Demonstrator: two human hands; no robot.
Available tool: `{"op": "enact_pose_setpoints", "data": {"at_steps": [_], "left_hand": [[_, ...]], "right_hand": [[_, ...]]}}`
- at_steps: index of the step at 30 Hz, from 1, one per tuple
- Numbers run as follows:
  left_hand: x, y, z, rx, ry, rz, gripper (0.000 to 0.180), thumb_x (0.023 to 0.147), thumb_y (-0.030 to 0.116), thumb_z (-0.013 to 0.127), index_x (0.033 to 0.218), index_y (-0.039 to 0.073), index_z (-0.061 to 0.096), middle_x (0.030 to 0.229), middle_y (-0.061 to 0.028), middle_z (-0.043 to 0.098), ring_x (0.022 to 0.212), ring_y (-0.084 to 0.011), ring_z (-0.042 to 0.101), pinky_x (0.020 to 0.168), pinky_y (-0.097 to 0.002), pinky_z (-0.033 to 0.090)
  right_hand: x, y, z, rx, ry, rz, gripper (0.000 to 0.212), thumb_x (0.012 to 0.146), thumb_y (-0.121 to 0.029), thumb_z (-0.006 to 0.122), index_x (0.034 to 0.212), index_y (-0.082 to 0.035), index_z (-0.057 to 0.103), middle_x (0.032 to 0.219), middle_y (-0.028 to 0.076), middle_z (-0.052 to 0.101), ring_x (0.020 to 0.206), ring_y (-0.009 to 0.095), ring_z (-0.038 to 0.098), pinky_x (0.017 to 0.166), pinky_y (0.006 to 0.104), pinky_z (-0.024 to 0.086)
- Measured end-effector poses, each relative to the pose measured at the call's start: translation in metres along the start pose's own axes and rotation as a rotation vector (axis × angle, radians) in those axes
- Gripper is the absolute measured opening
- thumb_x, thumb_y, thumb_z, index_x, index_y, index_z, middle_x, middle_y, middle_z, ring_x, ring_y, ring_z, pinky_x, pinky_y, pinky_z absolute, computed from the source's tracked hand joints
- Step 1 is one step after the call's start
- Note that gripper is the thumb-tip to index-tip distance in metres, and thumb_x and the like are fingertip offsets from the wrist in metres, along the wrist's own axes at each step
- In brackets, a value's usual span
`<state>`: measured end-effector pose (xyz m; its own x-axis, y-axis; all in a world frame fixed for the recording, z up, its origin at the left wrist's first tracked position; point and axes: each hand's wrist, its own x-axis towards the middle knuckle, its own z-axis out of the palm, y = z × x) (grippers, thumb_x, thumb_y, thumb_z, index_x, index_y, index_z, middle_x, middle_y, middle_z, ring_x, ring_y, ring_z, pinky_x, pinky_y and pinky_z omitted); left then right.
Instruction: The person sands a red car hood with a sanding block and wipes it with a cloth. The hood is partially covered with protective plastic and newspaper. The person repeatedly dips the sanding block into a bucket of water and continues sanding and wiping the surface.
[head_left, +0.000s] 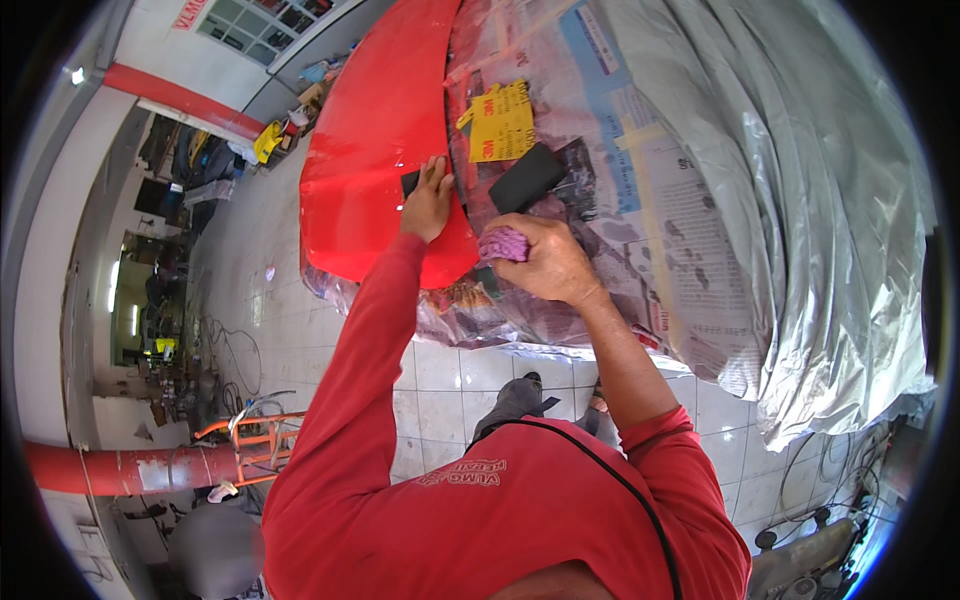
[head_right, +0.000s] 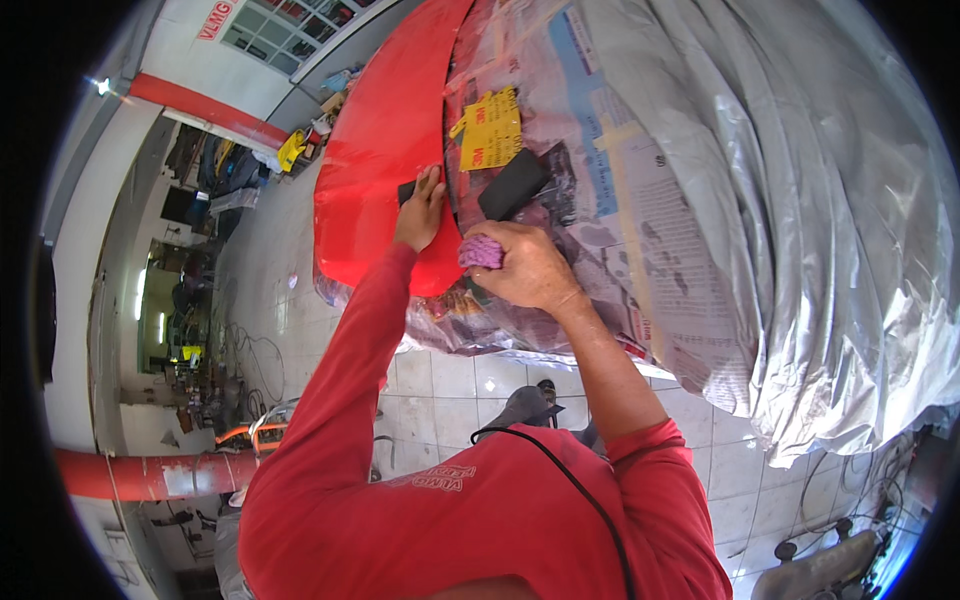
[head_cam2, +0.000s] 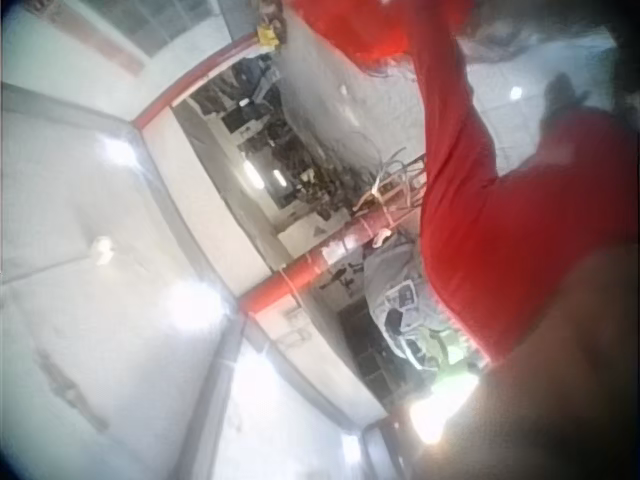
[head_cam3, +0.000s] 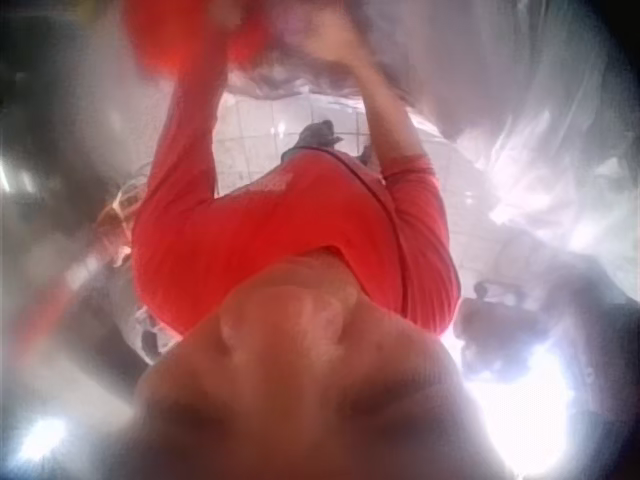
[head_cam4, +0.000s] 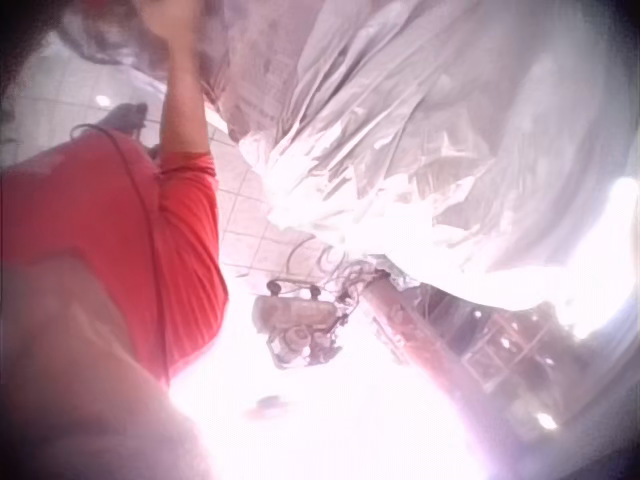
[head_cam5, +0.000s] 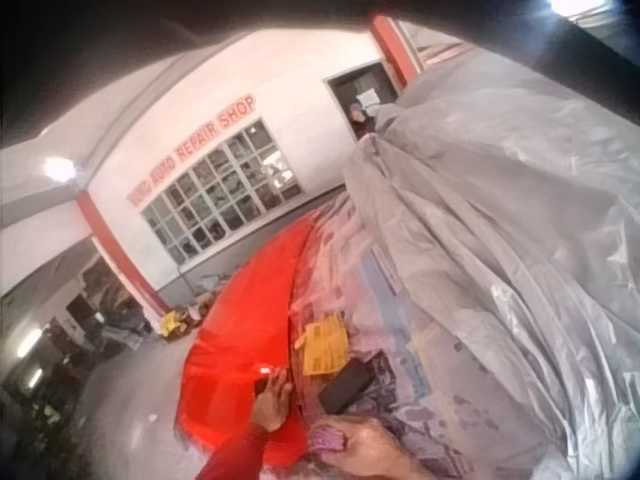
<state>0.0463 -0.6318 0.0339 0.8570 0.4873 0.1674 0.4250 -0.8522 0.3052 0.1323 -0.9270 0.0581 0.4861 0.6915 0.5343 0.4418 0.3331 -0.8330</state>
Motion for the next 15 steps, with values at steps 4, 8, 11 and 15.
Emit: {"op": "enact_pose_setpoints", "data": {"at_steps": [4,8,11,15], "left_hand": [[-0.06,0.04,0.029,0.011,0.146,0.266,0.061,0.115,0.039,0.047,0.166,0.007,0.04,0.17,-0.0213,0.04,0.157,-0.0375,0.04,0.123,-0.0446,0.042],[-0.098,0.029,0.009,-0.008,-0.125,0.334,0.059,0.115,0.034,0.045,0.167,0.008,0.038,0.173,-0.0151,0.037,0.159,-0.0373,0.036,0.123,-0.0453,0.042],[-0.013,-0.003,-0.006,-0.048,-0.054,0.215,0.059,0.115,0.036,0.045,0.166,0.007,0.039,0.172,-0.0166,0.038,0.159,-0.0386,0.036,0.122,-0.0454,0.043],[-0.006,0.014,0.014,-0.015,0.11,0.147,0.06,0.113,0.04,0.051,0.162,0.006,0.046,0.17,-0.0183,0.04,0.158,-0.0399,0.035,0.123,-0.0438,0.042]], "right_hand": [[0.0,0.006,-0.015,-0.041,0.032,0.037,0.043,0.076,-0.008,0.085,0.117,-0.003,0.074,0.107,0.016,0.078,0.096,0.033,0.078,0.087,0.0395,0.061],[-0.001,0.009,-0.013,-0.038,0.074,0.012,0.041,0.076,-0.006,0.081,0.116,-0.002,0.072,0.103,0.019,0.076,0.094,0.039,0.075,0.084,0.0423,0.06],[0.002,-0.001,-0.002,-0.05,0.011,0.051,0.042,0.075,-0.007,0.082,0.116,-0.002,0.072,0.105,0.019,0.077,0.095,0.037,0.076,0.085,0.042,0.061],[0.002,-0.005,0.001,-0.1,0.002,0.174,0.044,0.076,-0.008,0.084,0.119,-0.003,0.074,0.109,0.018,0.078,0.097,0.033,0.078,0.087,0.0402,0.061]]}}
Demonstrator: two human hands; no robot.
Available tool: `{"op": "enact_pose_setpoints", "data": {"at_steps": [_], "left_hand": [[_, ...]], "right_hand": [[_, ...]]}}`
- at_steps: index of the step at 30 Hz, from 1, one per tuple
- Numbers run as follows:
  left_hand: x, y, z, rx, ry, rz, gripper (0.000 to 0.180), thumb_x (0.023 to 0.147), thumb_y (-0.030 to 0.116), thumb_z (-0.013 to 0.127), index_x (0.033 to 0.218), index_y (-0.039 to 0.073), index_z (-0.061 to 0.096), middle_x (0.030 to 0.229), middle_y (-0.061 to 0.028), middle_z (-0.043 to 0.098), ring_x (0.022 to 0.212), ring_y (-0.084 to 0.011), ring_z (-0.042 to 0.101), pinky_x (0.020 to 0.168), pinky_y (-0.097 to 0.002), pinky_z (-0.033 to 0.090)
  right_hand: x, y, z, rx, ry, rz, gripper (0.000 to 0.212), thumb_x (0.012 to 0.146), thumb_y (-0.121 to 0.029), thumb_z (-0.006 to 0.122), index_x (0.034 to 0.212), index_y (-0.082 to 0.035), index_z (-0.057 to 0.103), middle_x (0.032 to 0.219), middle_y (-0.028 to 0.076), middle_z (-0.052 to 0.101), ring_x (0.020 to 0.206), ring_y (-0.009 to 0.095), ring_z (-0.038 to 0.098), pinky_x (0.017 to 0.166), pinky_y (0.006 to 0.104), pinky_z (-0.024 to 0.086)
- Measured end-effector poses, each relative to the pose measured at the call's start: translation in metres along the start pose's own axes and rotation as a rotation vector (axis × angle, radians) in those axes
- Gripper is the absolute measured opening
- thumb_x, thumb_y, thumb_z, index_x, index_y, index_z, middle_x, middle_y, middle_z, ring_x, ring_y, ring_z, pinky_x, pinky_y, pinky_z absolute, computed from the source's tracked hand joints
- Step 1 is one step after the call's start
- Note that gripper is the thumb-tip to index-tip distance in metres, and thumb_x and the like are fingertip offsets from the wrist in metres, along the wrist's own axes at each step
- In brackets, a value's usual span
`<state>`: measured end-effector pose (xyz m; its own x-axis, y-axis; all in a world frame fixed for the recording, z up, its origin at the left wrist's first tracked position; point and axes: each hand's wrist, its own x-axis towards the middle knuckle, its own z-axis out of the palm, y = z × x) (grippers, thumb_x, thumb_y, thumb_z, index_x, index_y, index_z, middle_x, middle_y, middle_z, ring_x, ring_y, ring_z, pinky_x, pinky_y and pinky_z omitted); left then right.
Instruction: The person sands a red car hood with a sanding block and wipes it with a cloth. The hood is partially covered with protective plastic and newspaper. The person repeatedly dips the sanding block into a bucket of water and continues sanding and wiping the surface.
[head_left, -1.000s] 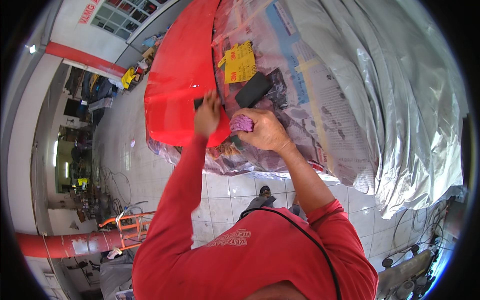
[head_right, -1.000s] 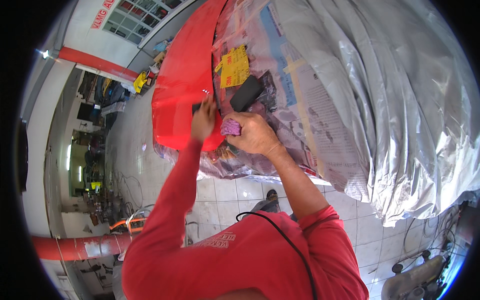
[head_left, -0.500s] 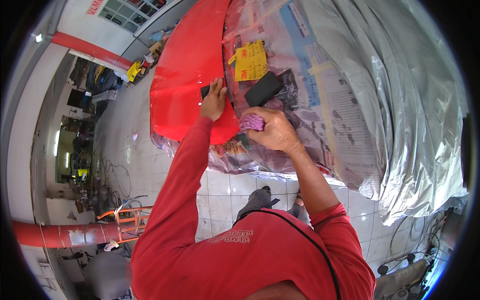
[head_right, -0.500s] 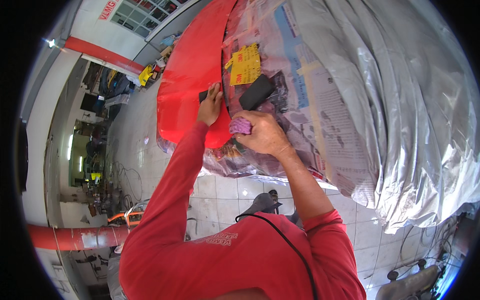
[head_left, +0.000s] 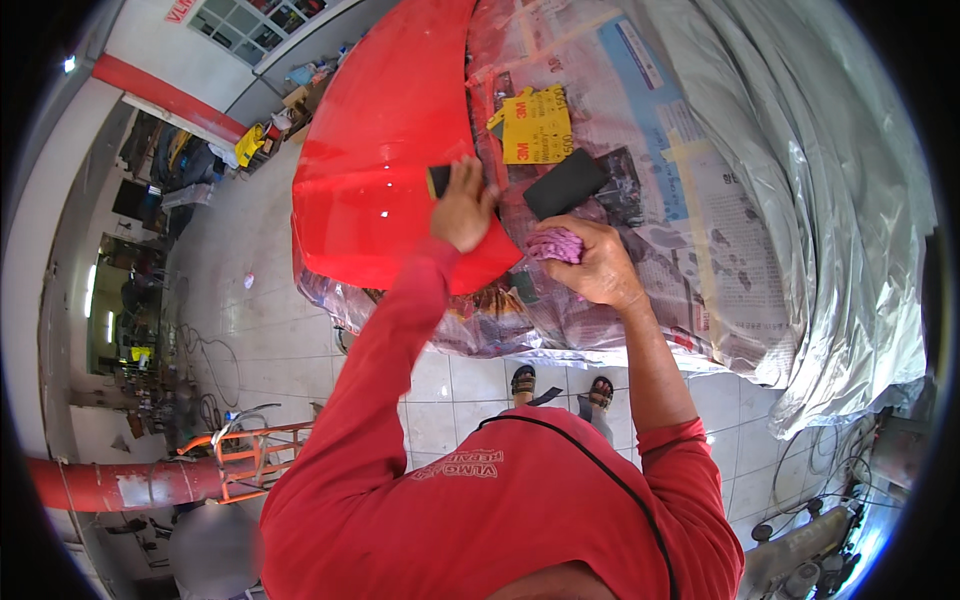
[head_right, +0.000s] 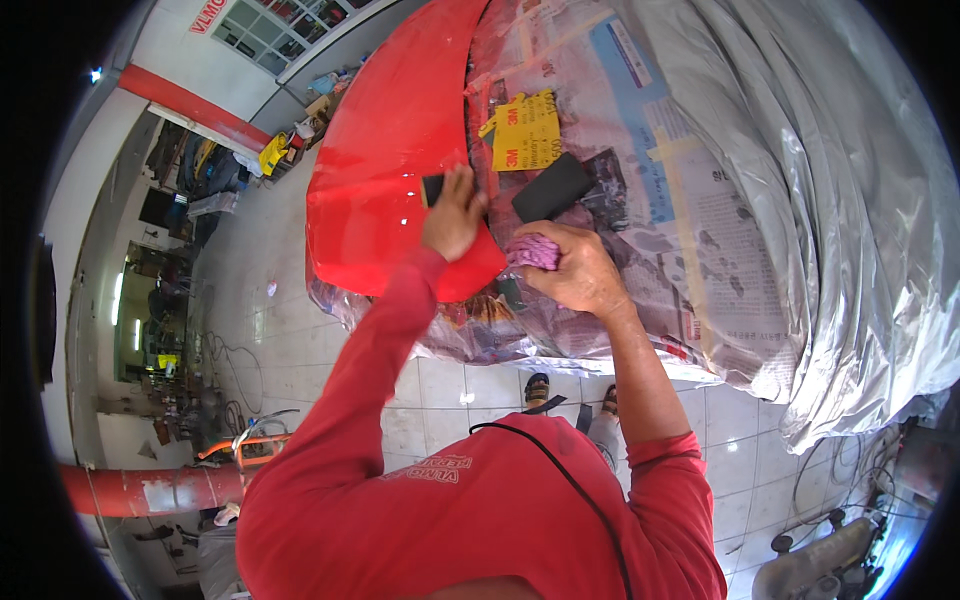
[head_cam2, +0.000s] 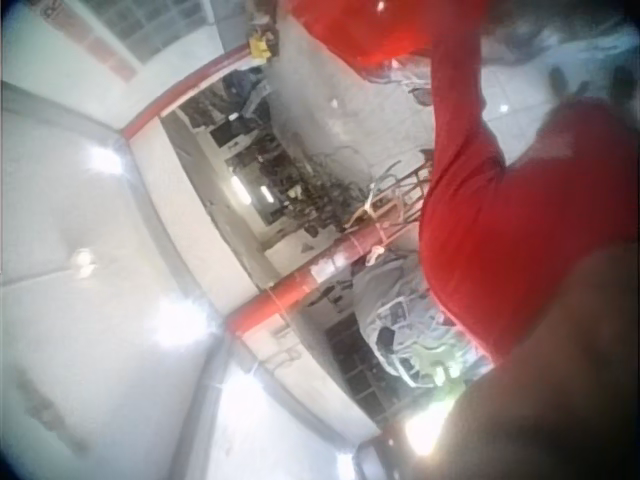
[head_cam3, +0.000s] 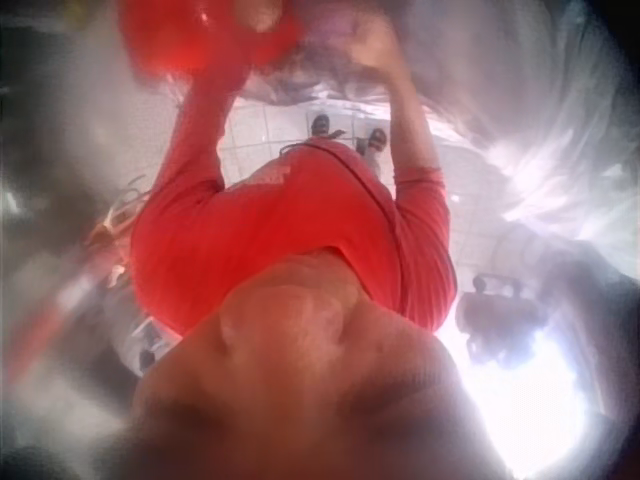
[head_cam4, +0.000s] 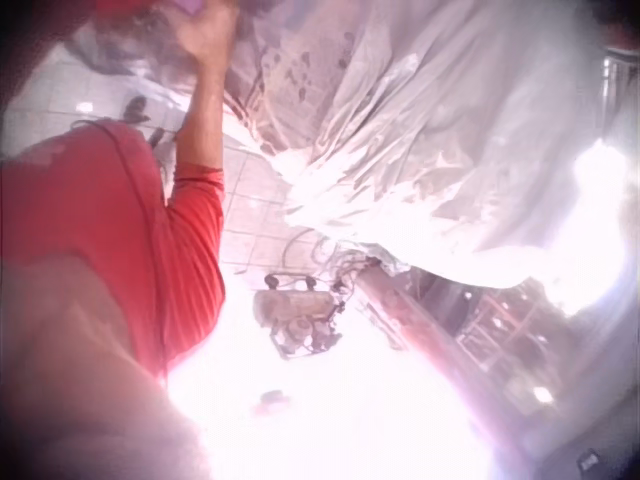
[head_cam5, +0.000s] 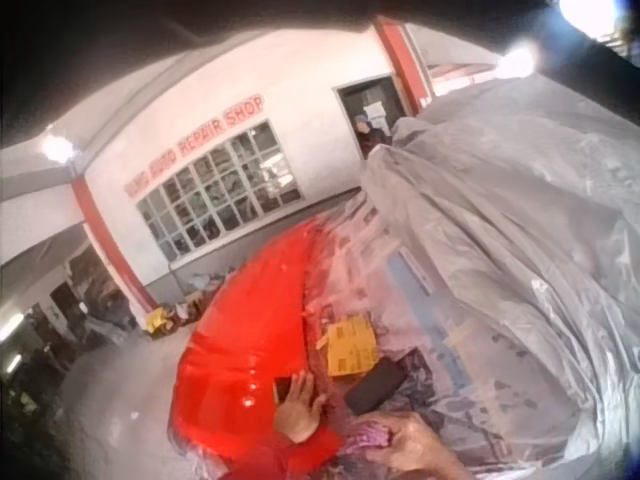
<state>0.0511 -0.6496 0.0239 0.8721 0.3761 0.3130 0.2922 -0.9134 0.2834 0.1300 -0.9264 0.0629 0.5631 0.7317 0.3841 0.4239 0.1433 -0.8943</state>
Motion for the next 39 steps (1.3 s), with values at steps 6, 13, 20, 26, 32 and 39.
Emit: {"op": "enact_pose_setpoints", "data": {"at_steps": [6,13,20,26,32,39], "left_hand": [[-0.066,-0.043,-0.013,-0.024,-0.101,0.186,0.074,0.11,0.052,0.052,0.165,0.004,0.042,0.17,-0.0223,0.04,0.16,-0.0368,0.034,0.129,-0.0452,0.033],[-0.061,0.004,-0.009,0.285,-0.113,-0.032,0.095,0.106,0.069,0.045,0.165,-0.004,0.035,0.173,-0.0257,0.033,0.163,-0.0373,0.028,0.132,-0.0444,0.027],[-0.005,-0.097,-0.041,0.019,-0.127,-0.328,0.103,0.107,0.071,0.041,0.161,-0.015,0.031,0.17,-0.0343,0.03,0.161,-0.0465,0.025,0.133,-0.047,0.023],[-0.033,0.013,-0.006,0.112,-0.119,-0.159,0.103,0.105,0.072,0.046,0.164,-0.011,0.03,0.173,-0.0313,0.028,0.163,-0.0418,0.024,0.133,-0.046,0.024],[0.001,-0.121,-0.037,0.104,-0.146,-0.485,0.106,0.105,0.078,0.037,0.166,-0.008,0.027,0.174,-0.0292,0.025,0.164,-0.0392,0.022,0.133,-0.0454,0.023],[-0.02,-0.009,0.001,0.029,-0.087,-0.161,0.106,0.105,0.074,0.042,0.163,-0.013,0.029,0.171,-0.0326,0.029,0.162,-0.0439,0.025,0.132,-0.0469,0.027]], "right_hand": [[-0.006,0.007,0.0,-0.098,0.104,-0.002,0.045,0.076,-0.008,0.086,0.119,-0.004,0.076,0.109,0.014,0.08,0.098,0.026,0.079,0.091,0.0377,0.061],[-0.004,0.015,-0.002,-0.124,0.136,0.072,0.045,0.077,-0.007,0.084,0.121,-0.001,0.075,0.107,0.012,0.081,0.096,0.02,0.078,0.09,0.0352,0.06],[-0.001,0.008,0.003,-0.024,0.122,0.119,0.045,0.078,-0.007,0.083,0.121,-0.001,0.075,0.108,0.011,0.08,0.099,0.016,0.075,0.092,0.0333,0.059],[-0.002,0.014,-0.002,-0.024,0.125,0.096,0.045,0.076,-0.006,0.083,0.12,0.0,0.075,0.106,0.01,0.08,0.097,0.016,0.075,0.09,0.0331,0.06],[-0.002,0.018,0.0,0.084,0.083,0.092,0.045,0.078,-0.005,0.082,0.122,-0.001,0.075,0.107,0.008,0.08,0.095,0.016,0.075,0.089,0.0325,0.06],[-0.008,0.017,-0.008,0.076,0.073,0.18,0.044,0.08,-0.003,0.083,0.123,-0.003,0.075,0.102,0.004,0.078,0.081,0.009,0.069,0.075,0.0293,0.059]]}}
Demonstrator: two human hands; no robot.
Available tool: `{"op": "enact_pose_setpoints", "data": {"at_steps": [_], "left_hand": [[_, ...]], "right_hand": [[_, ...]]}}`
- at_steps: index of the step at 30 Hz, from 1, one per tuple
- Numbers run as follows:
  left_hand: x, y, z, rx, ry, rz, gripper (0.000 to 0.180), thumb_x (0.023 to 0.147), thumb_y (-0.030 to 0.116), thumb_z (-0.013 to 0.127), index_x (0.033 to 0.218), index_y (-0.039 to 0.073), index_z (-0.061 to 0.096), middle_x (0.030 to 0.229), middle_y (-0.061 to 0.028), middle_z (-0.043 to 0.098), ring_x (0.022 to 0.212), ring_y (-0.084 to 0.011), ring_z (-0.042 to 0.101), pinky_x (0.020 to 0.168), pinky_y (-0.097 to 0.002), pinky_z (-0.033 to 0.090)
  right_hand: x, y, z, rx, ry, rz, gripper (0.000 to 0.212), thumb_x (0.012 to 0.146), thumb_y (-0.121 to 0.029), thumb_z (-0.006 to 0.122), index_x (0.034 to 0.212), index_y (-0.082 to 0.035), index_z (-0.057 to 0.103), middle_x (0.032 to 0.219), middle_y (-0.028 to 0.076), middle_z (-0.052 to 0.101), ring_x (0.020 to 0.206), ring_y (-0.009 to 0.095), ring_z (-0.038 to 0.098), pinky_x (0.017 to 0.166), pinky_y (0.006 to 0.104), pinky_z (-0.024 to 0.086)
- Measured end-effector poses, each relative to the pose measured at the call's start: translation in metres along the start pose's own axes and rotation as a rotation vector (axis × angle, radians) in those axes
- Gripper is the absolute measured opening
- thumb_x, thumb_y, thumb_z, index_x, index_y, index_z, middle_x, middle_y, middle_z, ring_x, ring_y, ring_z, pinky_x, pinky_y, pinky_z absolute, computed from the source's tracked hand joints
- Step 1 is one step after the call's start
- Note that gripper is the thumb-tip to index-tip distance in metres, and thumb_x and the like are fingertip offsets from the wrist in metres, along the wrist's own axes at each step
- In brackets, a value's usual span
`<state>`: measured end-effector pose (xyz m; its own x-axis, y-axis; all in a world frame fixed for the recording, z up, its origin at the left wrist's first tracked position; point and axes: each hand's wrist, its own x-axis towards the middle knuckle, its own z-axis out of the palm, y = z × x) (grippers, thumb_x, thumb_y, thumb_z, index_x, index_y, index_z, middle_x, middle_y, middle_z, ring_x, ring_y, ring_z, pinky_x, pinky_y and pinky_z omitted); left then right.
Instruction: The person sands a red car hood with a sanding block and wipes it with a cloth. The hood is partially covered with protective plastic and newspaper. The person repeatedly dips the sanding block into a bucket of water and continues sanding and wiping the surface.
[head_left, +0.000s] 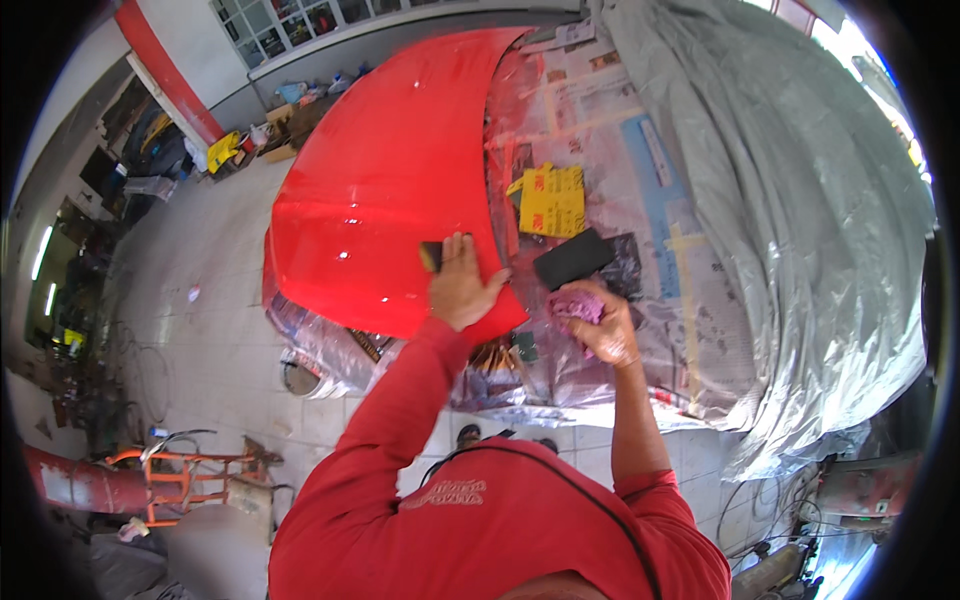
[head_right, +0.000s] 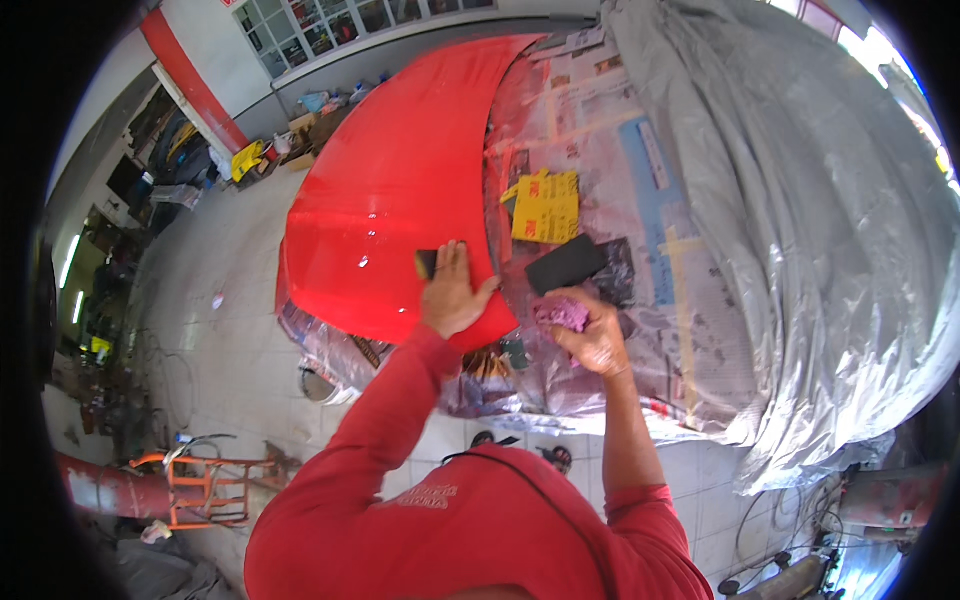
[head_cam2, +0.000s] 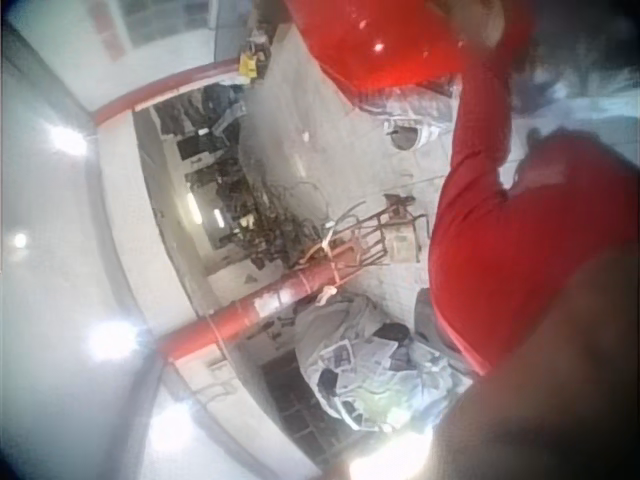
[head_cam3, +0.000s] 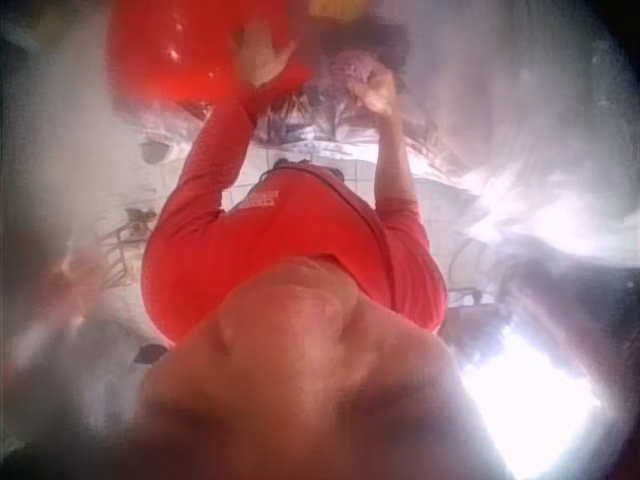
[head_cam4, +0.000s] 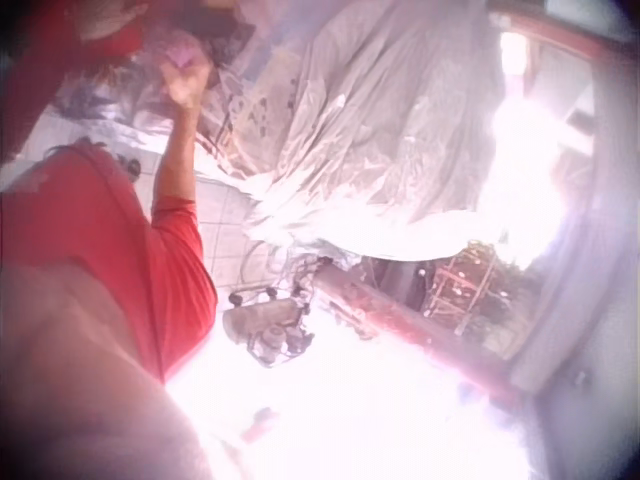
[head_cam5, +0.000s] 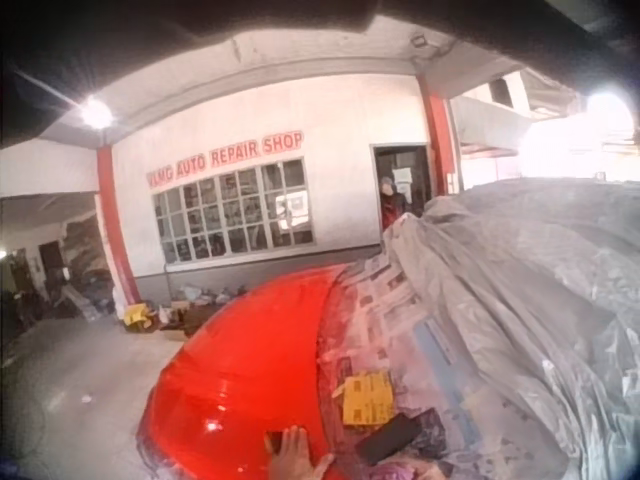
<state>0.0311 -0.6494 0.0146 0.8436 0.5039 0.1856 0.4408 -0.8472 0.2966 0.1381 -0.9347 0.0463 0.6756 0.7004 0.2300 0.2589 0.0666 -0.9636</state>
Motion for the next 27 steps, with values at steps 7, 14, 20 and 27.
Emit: {"op": "enact_pose_setpoints", "data": {"at_steps": [7,14,20,27], "left_hand": [[0.063,-0.066,-0.015,0.11,-0.04,-0.368,0.106,0.106,0.077,0.033,0.165,-0.01,0.026,0.174,-0.027,0.028,0.164,-0.0407,0.024,0.133,-0.0489,0.023],[0.044,-0.06,-0.007,-0.053,-0.04,-0.046,0.104,0.107,0.074,0.033,0.16,-0.016,0.031,0.172,-0.0345,0.026,0.161,-0.0488,0.024,0.132,-0.0518,0.024],[0.065,-0.054,-0.017,0.029,-0.071,-0.31,0.101,0.108,0.072,0.035,0.162,-0.013,0.031,0.172,-0.0328,0.025,0.162,-0.0473,0.022,0.129,-0.0523,0.033],[0.067,-0.106,-0.01,-0.109,-0.044,-0.118,0.101,0.108,0.071,0.036,0.166,-0.01,0.023,0.175,-0.0295,0.022,0.163,-0.0444,0.023,0.13,-0.0486,0.031]], "right_hand": [[0.01,-0.013,0.021,0.111,-0.067,0.025,0.041,0.086,-0.002,0.086,0.125,-0.001,0.072,0.111,0.008,0.079,0.095,0.012,0.073,0.083,0.03,0.061],[0.038,-0.034,0.089,-0.339,-0.098,-0.306,0.044,0.084,-0.014,0.087,0.125,-0.007,0.074,0.119,0.012,0.077,0.109,0.027,0.075,0.1,0.0409,0.059],[0.047,0.005,0.139,-0.782,-0.085,-0.54,0.049,0.076,-0.028,0.088,0.12,-0.013,0.075,0.123,0.011,0.074,0.121,0.035,0.068,0.108,0.0494,0.053],[0.037,0.01,0.129,-0.801,-0.077,-0.545,0.053,0.068,-0.025,0.09,0.118,-0.013,0.076,0.122,0.009,0.074,0.12,0.035,0.068,0.107,0.0487,0.053]]}}
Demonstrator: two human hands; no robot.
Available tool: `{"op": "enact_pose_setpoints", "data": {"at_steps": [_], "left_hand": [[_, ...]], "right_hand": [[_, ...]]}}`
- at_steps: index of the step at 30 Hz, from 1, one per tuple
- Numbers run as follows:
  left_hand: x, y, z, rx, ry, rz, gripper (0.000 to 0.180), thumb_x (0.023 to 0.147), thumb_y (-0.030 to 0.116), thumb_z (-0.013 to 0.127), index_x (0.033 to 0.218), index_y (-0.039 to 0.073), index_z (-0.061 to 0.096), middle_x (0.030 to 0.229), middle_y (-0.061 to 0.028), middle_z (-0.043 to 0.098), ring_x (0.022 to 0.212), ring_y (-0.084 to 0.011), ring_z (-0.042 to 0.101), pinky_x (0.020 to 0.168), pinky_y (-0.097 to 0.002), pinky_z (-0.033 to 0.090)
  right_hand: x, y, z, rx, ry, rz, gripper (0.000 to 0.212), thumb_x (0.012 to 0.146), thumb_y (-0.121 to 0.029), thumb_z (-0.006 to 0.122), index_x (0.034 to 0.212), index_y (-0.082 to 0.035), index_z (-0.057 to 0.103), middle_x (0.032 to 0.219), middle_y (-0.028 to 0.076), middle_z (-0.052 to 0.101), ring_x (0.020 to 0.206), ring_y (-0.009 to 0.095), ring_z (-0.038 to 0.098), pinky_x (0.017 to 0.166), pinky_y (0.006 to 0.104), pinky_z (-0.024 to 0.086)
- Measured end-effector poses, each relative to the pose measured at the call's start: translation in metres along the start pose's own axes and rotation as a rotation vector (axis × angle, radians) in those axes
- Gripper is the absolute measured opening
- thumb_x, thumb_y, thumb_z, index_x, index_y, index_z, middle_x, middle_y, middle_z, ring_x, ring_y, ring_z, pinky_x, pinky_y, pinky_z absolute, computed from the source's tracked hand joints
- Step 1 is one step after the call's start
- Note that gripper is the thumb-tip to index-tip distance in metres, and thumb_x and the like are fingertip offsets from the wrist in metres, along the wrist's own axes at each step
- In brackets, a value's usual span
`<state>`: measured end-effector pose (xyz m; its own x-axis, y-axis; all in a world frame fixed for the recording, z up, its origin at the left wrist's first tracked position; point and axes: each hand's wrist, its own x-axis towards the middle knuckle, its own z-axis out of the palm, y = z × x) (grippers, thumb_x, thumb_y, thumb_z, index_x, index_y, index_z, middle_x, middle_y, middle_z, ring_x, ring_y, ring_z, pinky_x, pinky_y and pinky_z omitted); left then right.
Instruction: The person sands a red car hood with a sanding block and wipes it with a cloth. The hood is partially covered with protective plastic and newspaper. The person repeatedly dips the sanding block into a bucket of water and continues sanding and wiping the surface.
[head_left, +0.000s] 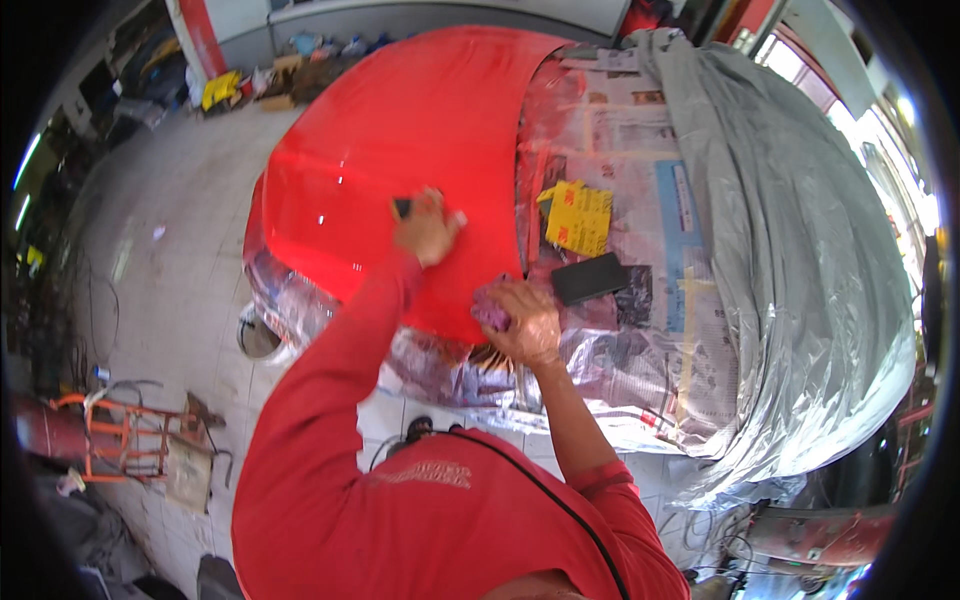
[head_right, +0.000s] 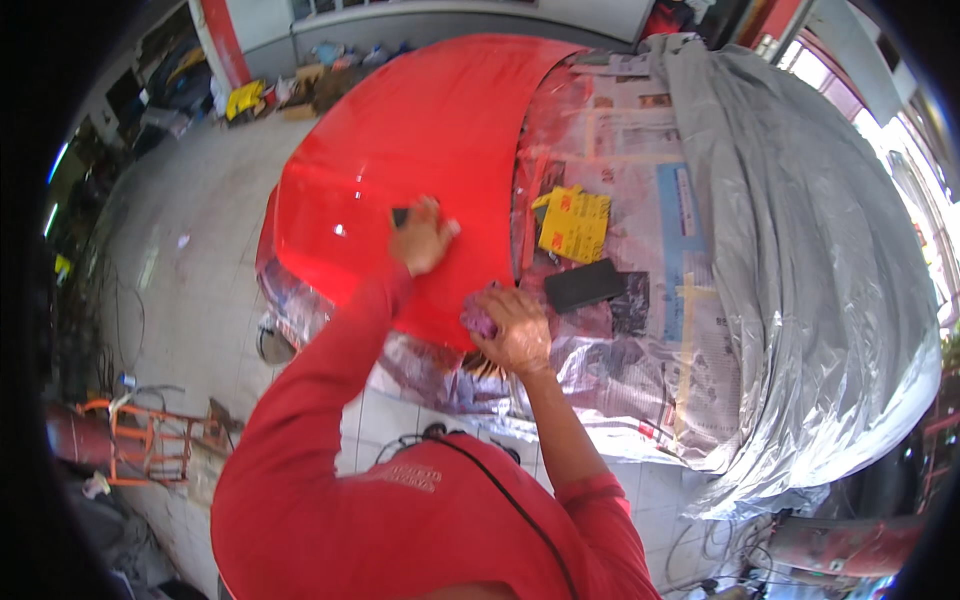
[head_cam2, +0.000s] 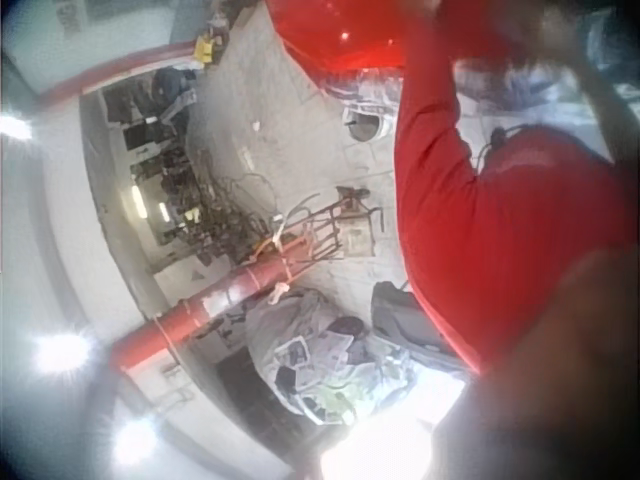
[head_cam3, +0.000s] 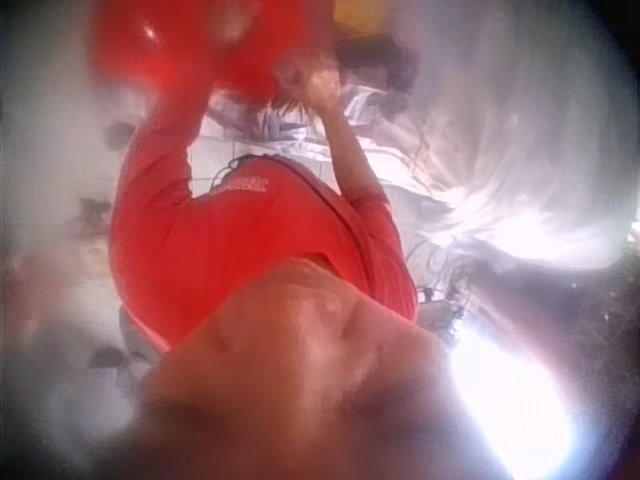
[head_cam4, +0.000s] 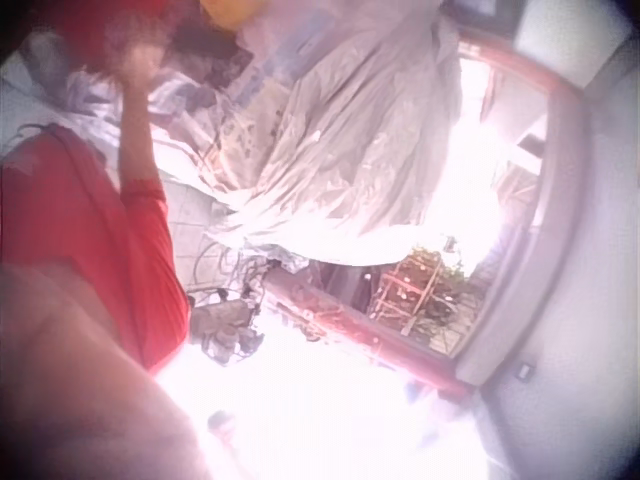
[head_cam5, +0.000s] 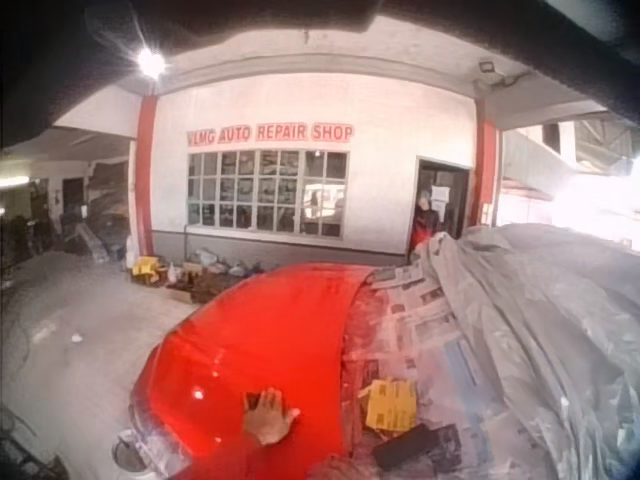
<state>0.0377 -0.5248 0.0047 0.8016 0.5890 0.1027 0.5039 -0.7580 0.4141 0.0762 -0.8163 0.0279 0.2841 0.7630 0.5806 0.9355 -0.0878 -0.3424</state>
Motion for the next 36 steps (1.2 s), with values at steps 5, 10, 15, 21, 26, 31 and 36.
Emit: {"op": "enact_pose_setpoints", "data": {"at_steps": [5,10,15,21,26,31,36], "left_hand": [[0.011,0.018,-0.007,0.124,0.012,-0.278,0.105,0.107,0.074,0.034,0.166,-0.012,0.021,0.175,-0.0306,0.021,0.162,-0.0476,0.022,0.132,-0.0516,0.024],[-0.031,0.08,0.018,-0.08,-0.086,0.109,0.102,0.108,0.071,0.034,0.165,-0.012,0.023,0.176,-0.0314,0.018,0.163,-0.0476,0.02,0.133,-0.053,0.022],[0.029,-0.028,-0.017,0.053,0.071,-0.215,0.098,0.109,0.069,0.036,0.164,-0.011,0.025,0.175,-0.0308,0.022,0.163,-0.0465,0.019,0.134,-0.0511,0.02],[-0.037,0.07,0.028,0.148,0.081,0.108,0.093,0.11,0.064,0.04,0.162,-0.012,0.031,0.169,-0.031,0.033,0.158,-0.047,0.03,0.128,-0.0515,0.033],[0.005,-0.09,-0.012,0.227,0.095,0.031,0.085,0.111,0.059,0.041,0.155,-0.014,0.04,0.162,-0.0306,0.044,0.148,-0.0482,0.043,0.124,-0.051,0.038],[-0.01,-0.01,-0.01,0.271,0.129,-0.167,0.077,0.113,0.054,0.039,0.152,-0.013,0.045,0.161,-0.0303,0.046,0.153,-0.0457,0.041,0.121,-0.0522,0.043],[-0.056,0.016,0.023,0.094,0.132,0.347,0.07,0.115,0.05,0.039,0.149,-0.01,0.051,0.155,-0.0318,0.051,0.146,-0.0462,0.05,0.12,-0.0486,0.045]], "right_hand": [[0.003,-0.005,0.009,0.054,0.022,0.033,0.052,0.066,-0.023,0.09,0.116,-0.012,0.077,0.121,0.008,0.075,0.117,0.034,0.069,0.105,0.0477,0.054],[0.002,0.004,-0.002,0.025,0.049,0.002,0.044,0.067,-0.02,0.088,0.109,-0.009,0.077,0.114,0.01,0.076,0.109,0.034,0.072,0.101,0.0466,0.056],[0.012,-0.005,0.003,0.071,0.062,0.006,0.045,0.066,-0.019,0.088,0.108,-0.008,0.077,0.113,0.01,0.077,0.108,0.034,0.072,0.1,0.0464,0.056],[0.003,0.007,0.004,0.053,0.058,0.063,0.047,0.066,-0.021,0.09,0.111,-0.011,0.078,0.115,0.009,0.077,0.111,0.034,0.071,0.102,0.0468,0.056],[0.01,-0.002,0.001,0.125,0.073,0.022,0.045,0.066,-0.02,0.089,0.109,-0.011,0.078,0.111,0.011,0.077,0.108,0.035,0.072,0.098,0.0475,0.057],[0.009,0.001,0.003,0.142,0.118,0.084,0.043,0.066,-0.019,0.087,0.107,-0.01,0.078,0.107,0.013,0.077,0.103,0.035,0.073,0.095,0.047,0.058],[0.006,0.009,0.001,0.224,0.14,0.109,0.037,0.068,-0.016,0.084,0.103,-0.007,0.077,0.102,0.014,0.075,0.1,0.036,0.073,0.092,0.0476,0.059]]}}
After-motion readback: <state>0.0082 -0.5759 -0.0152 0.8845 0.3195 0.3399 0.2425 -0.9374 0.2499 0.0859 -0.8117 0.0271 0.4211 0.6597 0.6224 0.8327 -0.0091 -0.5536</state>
